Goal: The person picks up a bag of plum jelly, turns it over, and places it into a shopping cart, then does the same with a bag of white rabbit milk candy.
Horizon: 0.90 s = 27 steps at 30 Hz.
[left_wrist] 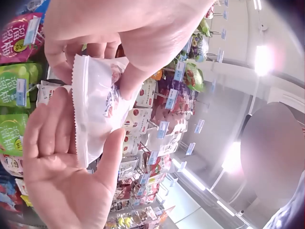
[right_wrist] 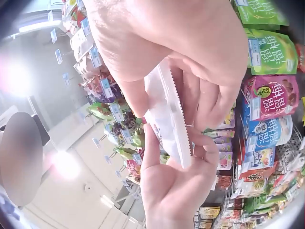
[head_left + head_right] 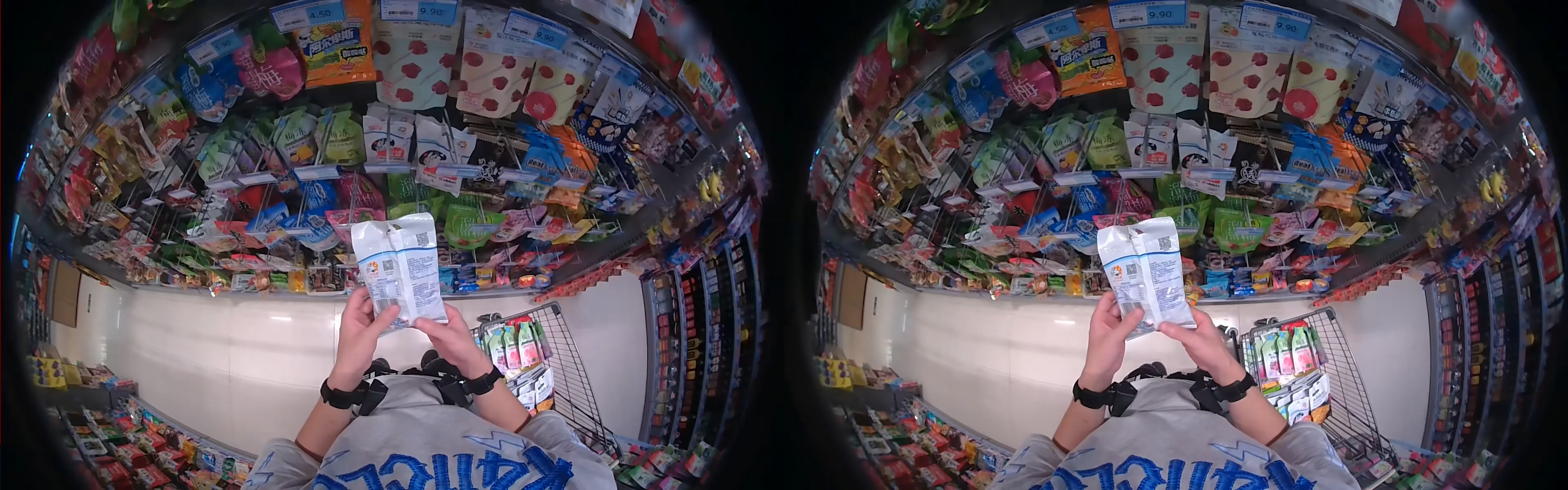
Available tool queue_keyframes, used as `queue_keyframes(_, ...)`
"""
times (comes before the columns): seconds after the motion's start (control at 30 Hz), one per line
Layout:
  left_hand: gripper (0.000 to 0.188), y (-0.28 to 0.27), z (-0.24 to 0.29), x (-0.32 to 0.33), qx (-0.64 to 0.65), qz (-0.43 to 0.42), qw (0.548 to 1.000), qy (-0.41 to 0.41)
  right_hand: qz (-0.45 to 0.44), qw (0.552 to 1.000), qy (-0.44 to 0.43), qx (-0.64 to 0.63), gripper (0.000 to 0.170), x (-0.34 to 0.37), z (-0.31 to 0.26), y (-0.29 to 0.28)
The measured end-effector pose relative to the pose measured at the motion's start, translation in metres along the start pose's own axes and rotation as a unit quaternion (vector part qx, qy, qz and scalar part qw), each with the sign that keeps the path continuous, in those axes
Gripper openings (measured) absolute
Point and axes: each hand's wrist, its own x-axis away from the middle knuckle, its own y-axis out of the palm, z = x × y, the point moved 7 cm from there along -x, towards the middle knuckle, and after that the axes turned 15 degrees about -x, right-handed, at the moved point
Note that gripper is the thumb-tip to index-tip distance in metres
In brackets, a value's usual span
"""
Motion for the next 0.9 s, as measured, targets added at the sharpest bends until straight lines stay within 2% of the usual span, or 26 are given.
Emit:
queue_keyframes(0.03, 0.043, 0.003, 0.002, 0.0, -0.003, 0.0, 1.0, 0.007, 0.012, 0.999, -0.026, 0.014, 0.035, 0.001, -0.005, 0.0)
queue_keyframes(0.3, 0.043, 0.008, 0.012, -0.001, -0.035, 0.0, 0.999, 0.036, -0.011, 0.999, -0.039, -0.012, 0.028, 0.001, -0.017, 0.003)
queue_keyframes(0.37, 0.04, -0.003, 0.02, 0.001, -0.076, 0.088, 0.99, 0.073, -0.003, 0.999, -0.048, -0.003, 0.026, -0.001, -0.018, -0.005)
queue_keyframes(0.43, 0.039, -0.006, 0.022, 0.002, -0.113, 0.083, 0.986, 0.092, 0.028, 0.992, -0.081, 0.091, 0.027, -0.002, -0.022, -0.013)
queue_keyframes(0.5, 0.038, -0.004, 0.026, 0.004, -0.149, 0.077, 0.98, 0.11, 0.035, 0.992, -0.086, 0.088, 0.028, -0.003, -0.023, -0.011)
queue_keyframes(0.57, 0.037, 0.012, 0.022, 0.004, -0.163, -0.001, 0.985, 0.064, 0.039, 0.991, -0.091, 0.086, 0.028, -0.004, -0.024, -0.008)
queue_keyframes(0.63, 0.039, 0.015, 0.024, 0.003, -0.153, 0.001, 0.986, 0.062, 0.028, 0.986, -0.088, 0.137, 0.04, -0.002, -0.024, -0.001)
queue_keyframes(0.67, 0.041, 0.016, 0.024, 0.003, -0.143, 0.002, 0.988, 0.058, 0.028, 0.986, -0.089, 0.137, 0.04, -0.002, -0.024, 0.003)
queue_keyframes(0.73, 0.043, 0.017, 0.026, 0.003, -0.151, 0.0, 0.986, 0.071, -0.027, 0.981, -0.112, 0.154, 0.059, 0.001, -0.026, 0.02)
queue_keyframes(0.77, 0.045, 0.017, 0.028, 0.003, -0.159, 0.001, 0.984, 0.085, -0.027, 0.981, -0.112, 0.154, 0.059, 0.001, -0.024, 0.018)
queue_keyframes(0.83, 0.048, 0.017, 0.025, 0.003, -0.161, -0.003, 0.984, 0.082, -0.075, 0.965, -0.139, 0.208, 0.076, 0.001, -0.021, 0.023)
queue_keyframes(0.9, 0.051, 0.017, 0.021, 0.004, -0.162, -0.007, 0.984, 0.077, -0.077, 0.951, -0.162, 0.253, 0.077, 0.005, -0.026, 0.032)
